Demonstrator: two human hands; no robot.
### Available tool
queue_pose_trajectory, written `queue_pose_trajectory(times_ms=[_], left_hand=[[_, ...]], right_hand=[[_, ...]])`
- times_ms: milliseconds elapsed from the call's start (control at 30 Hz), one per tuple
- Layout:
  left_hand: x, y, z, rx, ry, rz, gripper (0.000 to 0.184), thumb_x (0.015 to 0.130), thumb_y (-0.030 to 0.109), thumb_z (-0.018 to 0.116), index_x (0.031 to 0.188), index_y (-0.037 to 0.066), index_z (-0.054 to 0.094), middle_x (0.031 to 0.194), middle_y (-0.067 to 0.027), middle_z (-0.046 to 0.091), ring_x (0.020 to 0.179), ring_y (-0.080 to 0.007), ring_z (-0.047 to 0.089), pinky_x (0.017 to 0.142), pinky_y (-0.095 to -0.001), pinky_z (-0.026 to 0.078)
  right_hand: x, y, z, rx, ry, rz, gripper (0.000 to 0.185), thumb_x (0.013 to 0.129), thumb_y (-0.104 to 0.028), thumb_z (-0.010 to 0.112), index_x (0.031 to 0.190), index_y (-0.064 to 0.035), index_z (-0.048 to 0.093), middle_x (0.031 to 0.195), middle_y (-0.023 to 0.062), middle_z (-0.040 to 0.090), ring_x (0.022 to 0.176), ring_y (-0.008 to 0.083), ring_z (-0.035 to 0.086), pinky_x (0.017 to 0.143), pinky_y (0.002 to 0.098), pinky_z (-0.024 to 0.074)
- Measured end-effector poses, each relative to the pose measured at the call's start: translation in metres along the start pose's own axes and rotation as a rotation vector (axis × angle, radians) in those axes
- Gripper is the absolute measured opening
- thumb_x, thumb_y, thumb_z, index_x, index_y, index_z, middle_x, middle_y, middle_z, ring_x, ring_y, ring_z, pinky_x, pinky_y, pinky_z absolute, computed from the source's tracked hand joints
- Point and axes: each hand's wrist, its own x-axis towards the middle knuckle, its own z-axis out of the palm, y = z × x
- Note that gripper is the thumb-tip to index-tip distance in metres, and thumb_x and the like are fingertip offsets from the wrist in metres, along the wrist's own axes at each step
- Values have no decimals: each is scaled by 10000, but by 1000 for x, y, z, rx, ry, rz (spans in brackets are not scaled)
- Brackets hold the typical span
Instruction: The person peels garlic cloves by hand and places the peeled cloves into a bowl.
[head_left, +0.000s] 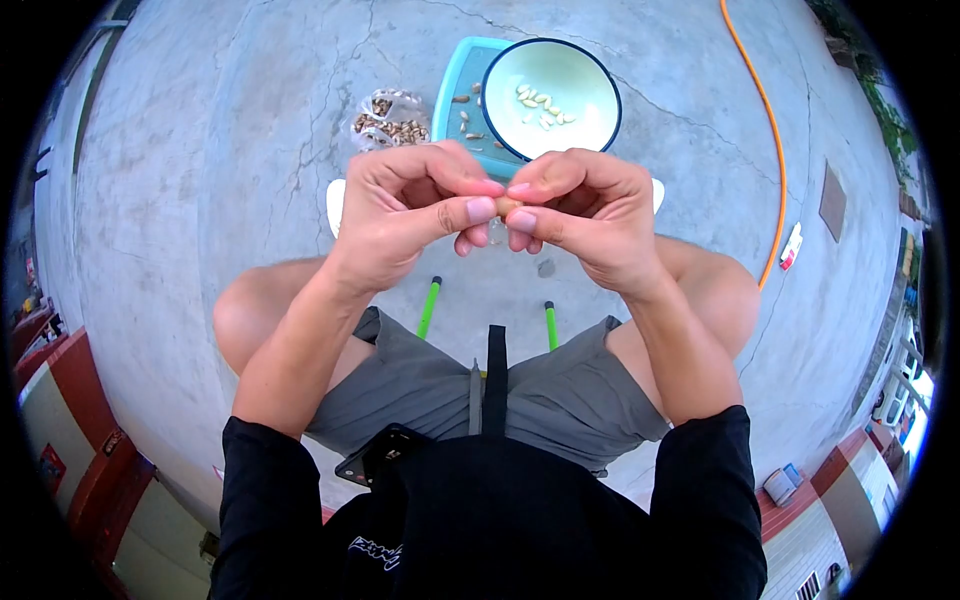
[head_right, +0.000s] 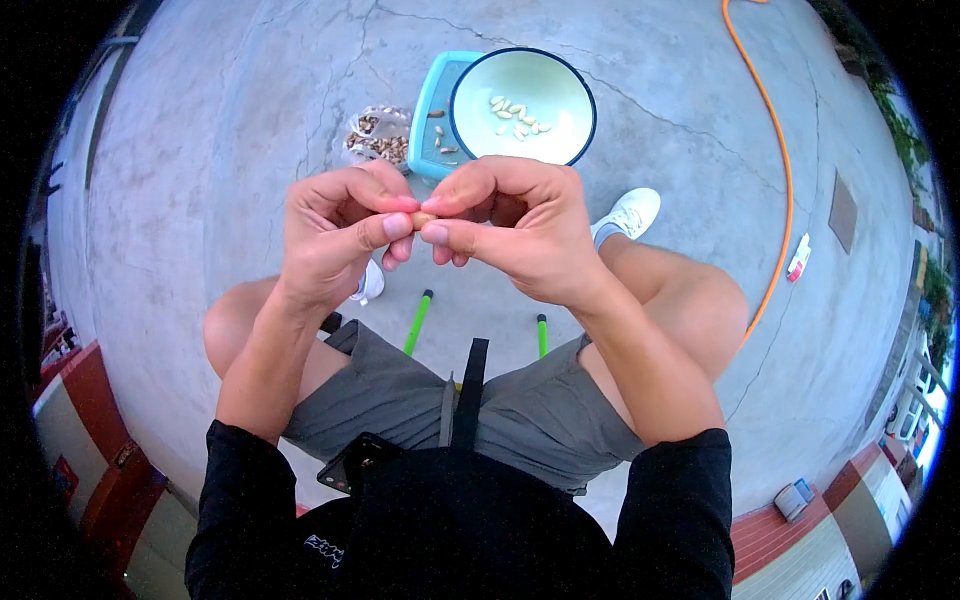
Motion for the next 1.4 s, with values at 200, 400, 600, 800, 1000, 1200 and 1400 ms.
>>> queue_pose_trajectory(times_ms=[200, 400, 600, 800, 1000, 1200, 1400], left_hand=[[-1, -1, 3, -94, -32, -4, 75, 863, -57, 692, 937, -62, 692, 893, -155, 661, 706, -167, 668, 555, -254, 546], [-1, -1, 0, -77, -42, 21, 98, 875, -51, 682, 971, -70, 688, 904, -159, 668, 715, -168, 674, 564, -256, 550], [0, 3, 4, 95, 14, 12, 153, 872, -37, 693, 1021, -71, 682, 923, -131, 676, 721, -145, 667, 606, -243, 541], [7, 2, -3, 605, 14, 418, 175, 813, -67, 714, 984, -48, 682, 978, -96, 648, 769, -111, 624, 654, -237, 500], [2, 4, -2, 607, -55, 315, 208, 784, -126, 694, 982, -70, 664, 1069, -139, 606, 937, -185, 602, 748, -276, 517], [4, 1, -1, 555, -18, 252, 183, 792, -134, 678, 966, -82, 655, 1083, -147, 597, 956, -186, 602, 800, -289, 530], [3, -3, 0, 514, 18, 171, 130, 805, -120, 657, 927, -75, 645, 1093, -125, 576, 945, -164, 592, 823, -287, 516]], right_hand=[[-3, -3, 2, 83, -13, 22, 140, 813, 108, 728, 933, 49, 690, 911, 146, 693, 736, 180, 706, 588, 248, 565], [-3, 0, 2, 37, -29, -52, 170, 816, 95, 733, 973, 43, 689, 939, 146, 704, 782, 166, 698, 649, 255, 575], [-4, -1, 3, -225, 15, -137, 208, 816, 65, 746, 1016, 37, 696, 959, 105, 715, 837, 127, 681, 767, 246, 553], [-1, 3, 1, -434, 42, -227, 180, 811, 55, 743, 986, 31, 708, 933, 85, 724, 812, 118, 684, 732, 239, 555], [2, 6, 2, -643, 48, -337, 184, 791, 33, 763, 968, 12, 719, 891, 89, 732, 745, 126, 696, 679, 243, 564], [5, 9, 6, -907, 62, -483, 195, 762, 18, 780, 944, -12, 714, 864, 103, 722, 718, 172, 706, 624, 263, 555], [7, 18, 2, -1037, 63, -655, 210, 738, 13, 789, 928, -19, 704, 855, 107, 716, 705, 222, 701, 594, 292, 547]])
